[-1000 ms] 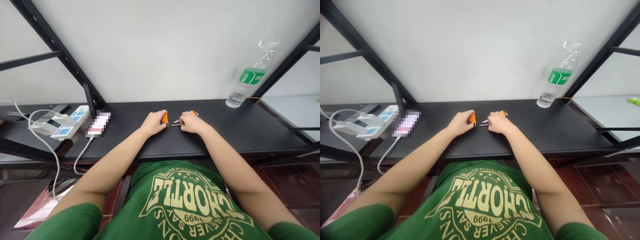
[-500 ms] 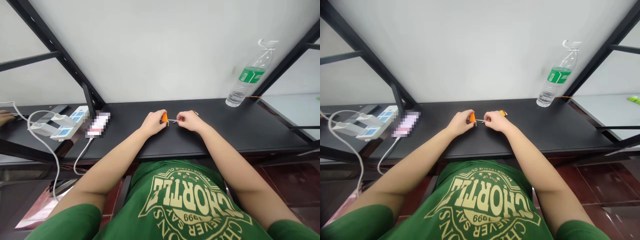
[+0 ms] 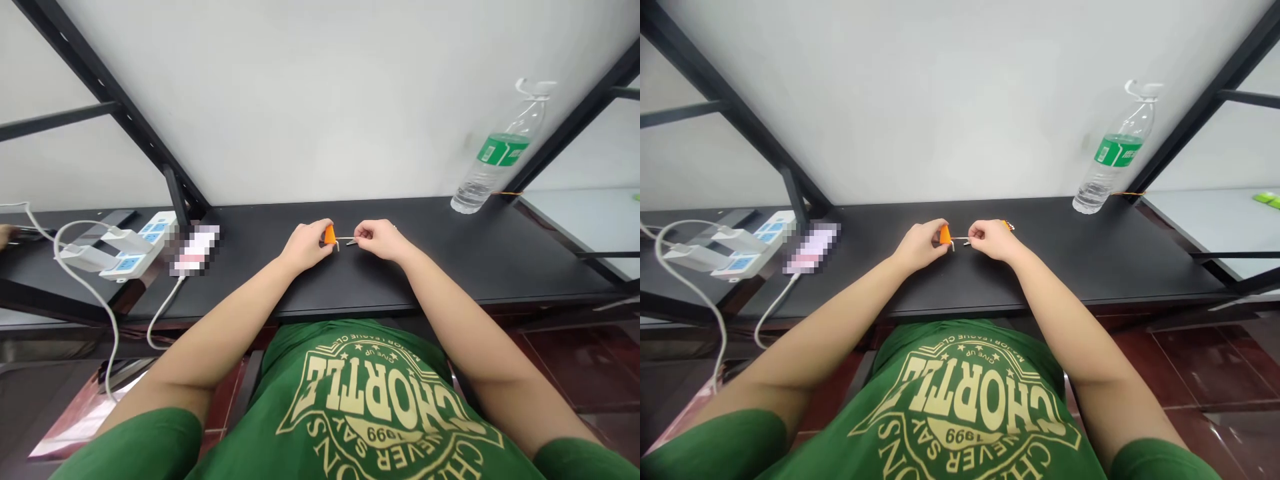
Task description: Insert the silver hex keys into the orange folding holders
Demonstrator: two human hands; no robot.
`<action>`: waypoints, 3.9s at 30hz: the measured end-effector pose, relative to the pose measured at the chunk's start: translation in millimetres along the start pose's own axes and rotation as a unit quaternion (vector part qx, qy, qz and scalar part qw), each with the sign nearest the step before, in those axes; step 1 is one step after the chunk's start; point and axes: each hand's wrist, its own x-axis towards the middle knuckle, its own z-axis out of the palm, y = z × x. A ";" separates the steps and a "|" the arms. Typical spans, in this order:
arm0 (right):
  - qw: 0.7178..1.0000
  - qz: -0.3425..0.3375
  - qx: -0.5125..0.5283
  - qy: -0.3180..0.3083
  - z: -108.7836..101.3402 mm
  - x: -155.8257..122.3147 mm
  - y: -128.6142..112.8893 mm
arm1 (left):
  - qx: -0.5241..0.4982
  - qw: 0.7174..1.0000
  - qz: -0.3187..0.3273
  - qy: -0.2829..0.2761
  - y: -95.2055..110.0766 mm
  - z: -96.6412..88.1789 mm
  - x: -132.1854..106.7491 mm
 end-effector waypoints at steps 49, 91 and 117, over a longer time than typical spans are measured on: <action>0.962 -0.007 -0.256 -0.097 -1.3 4.4 20.7 | -0.017 1.000 0.017 -0.008 0.3 1.3 0.1; 0.996 0.015 -0.069 0.052 9.7 10.0 10.2 | 0.048 0.998 0.032 0.004 3.2 2.5 0.7; 0.936 0.036 -0.323 -0.134 3.1 -1.6 -10.5 | 0.073 0.996 0.045 0.007 -1.3 7.5 0.5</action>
